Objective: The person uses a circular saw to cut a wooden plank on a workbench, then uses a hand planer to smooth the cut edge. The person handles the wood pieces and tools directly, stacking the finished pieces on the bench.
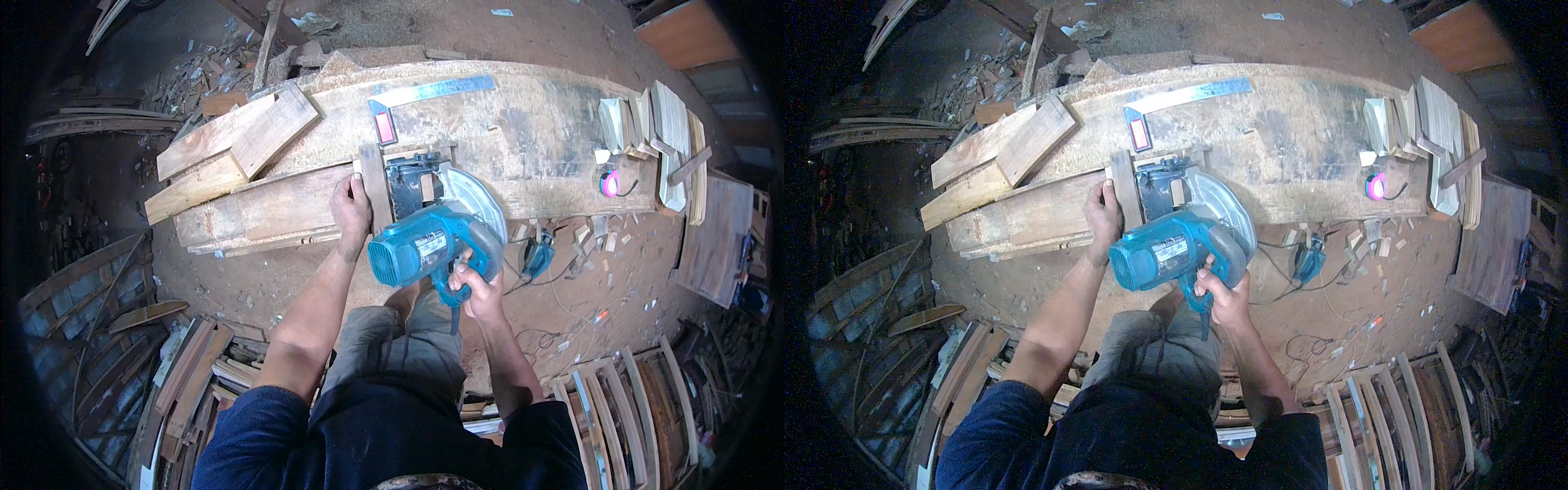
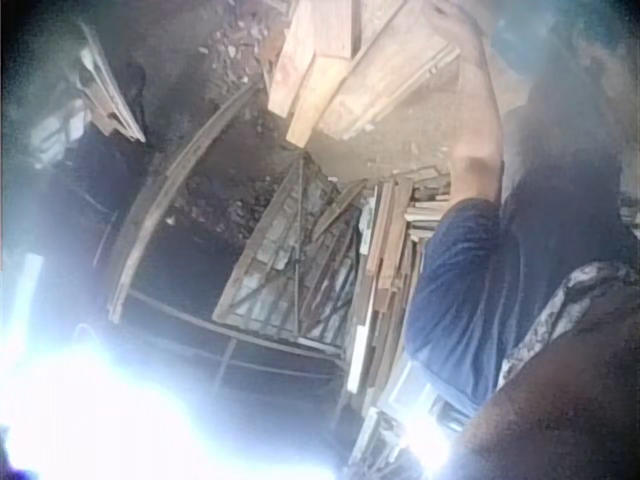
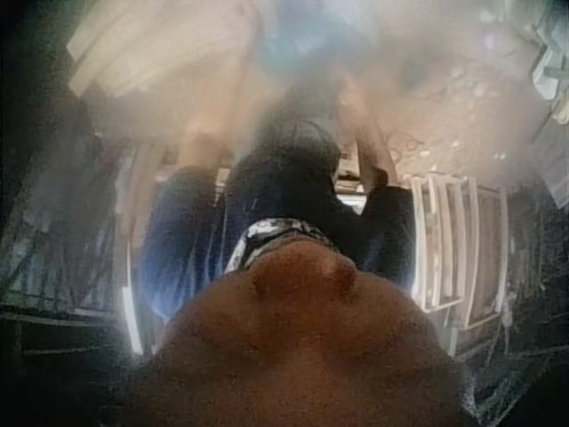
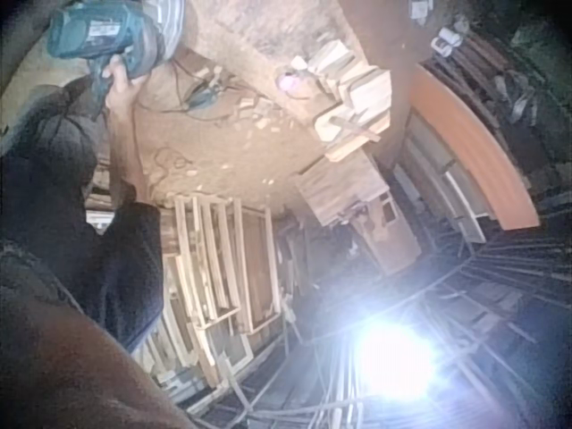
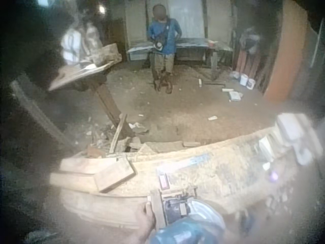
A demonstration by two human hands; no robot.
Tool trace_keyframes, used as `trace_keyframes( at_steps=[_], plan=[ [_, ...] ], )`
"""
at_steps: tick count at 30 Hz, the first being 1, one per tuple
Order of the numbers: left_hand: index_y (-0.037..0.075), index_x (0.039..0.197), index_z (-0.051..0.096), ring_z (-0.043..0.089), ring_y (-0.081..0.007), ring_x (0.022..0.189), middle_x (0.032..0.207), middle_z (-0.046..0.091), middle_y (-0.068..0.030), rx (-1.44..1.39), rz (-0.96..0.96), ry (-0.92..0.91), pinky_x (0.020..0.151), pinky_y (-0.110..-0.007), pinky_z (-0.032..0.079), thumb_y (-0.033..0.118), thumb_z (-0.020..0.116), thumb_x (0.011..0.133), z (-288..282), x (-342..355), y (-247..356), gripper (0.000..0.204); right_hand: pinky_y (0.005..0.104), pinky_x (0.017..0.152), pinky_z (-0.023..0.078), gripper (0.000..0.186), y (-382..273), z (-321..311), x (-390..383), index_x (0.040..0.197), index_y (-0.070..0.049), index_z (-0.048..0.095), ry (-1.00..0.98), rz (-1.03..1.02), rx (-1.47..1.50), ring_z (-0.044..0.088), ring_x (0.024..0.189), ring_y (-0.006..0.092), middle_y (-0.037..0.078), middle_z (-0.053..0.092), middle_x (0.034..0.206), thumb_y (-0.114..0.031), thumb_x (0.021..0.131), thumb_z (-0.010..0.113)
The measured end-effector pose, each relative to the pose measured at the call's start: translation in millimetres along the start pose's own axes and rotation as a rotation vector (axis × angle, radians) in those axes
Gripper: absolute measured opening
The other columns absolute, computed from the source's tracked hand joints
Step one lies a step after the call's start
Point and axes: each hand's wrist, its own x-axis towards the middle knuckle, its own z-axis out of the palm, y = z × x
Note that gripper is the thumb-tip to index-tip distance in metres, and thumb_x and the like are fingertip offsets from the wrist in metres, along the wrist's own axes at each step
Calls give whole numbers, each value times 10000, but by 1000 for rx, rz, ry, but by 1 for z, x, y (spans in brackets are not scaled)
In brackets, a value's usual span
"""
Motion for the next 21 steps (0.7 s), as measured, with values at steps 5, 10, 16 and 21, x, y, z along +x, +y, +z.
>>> trace_keyframes(
  at_steps=[5, 10, 16, 21],
  plan=[
    [4, 1007, 737, 687, -298, 784, 875, 717, -194, -19, -26, -12, 729, -405, 523, 241, 580, 1005, -2, -1, 5, 284, 351, 597, 497, 223, -6, 7, 7, 1055, -7, 533, 17, 6, -43, 556, 595, 172, 69, 553, 749, 37, 859, 628],
    [4, 1011, 733, 660, -280, 744, 854, 703, -179, -46, 7, -8, 714, -399, 514, 243, 578, 1014, 1, 0, -1, 285, 320, 584, 498, 195, -9, 14, 13, 1028, -1, 558, 30, -3, 26, 589, 591, 155, 75, 596, 733, 48, 863, 650],
    [-6, 1012, 728, 657, -268, 749, 858, 701, -171, -21, -83, -42, 712, -397, 509, 262, 571, 1023, 1, 0, -1, 311, 325, 579, 497, 199, -12, 19, 20, 1026, 1, 558, 38, 4, 19, 590, 589, 160, 78, 594, 748, 60, 857, 645],
    [-4, 1007, 730, 654, -262, 744, 856, 698, -169, -19, -39, -29, 700, -402, 504, 265, 569, 1023, 1, -1, 3, 314, 332, 584, 494, 209, -13, 20, 27, 1037, -1, 552, 33, 3, 2, 578, 593, 161, 73, 579, 752, 53, 856, 640]
  ],
)
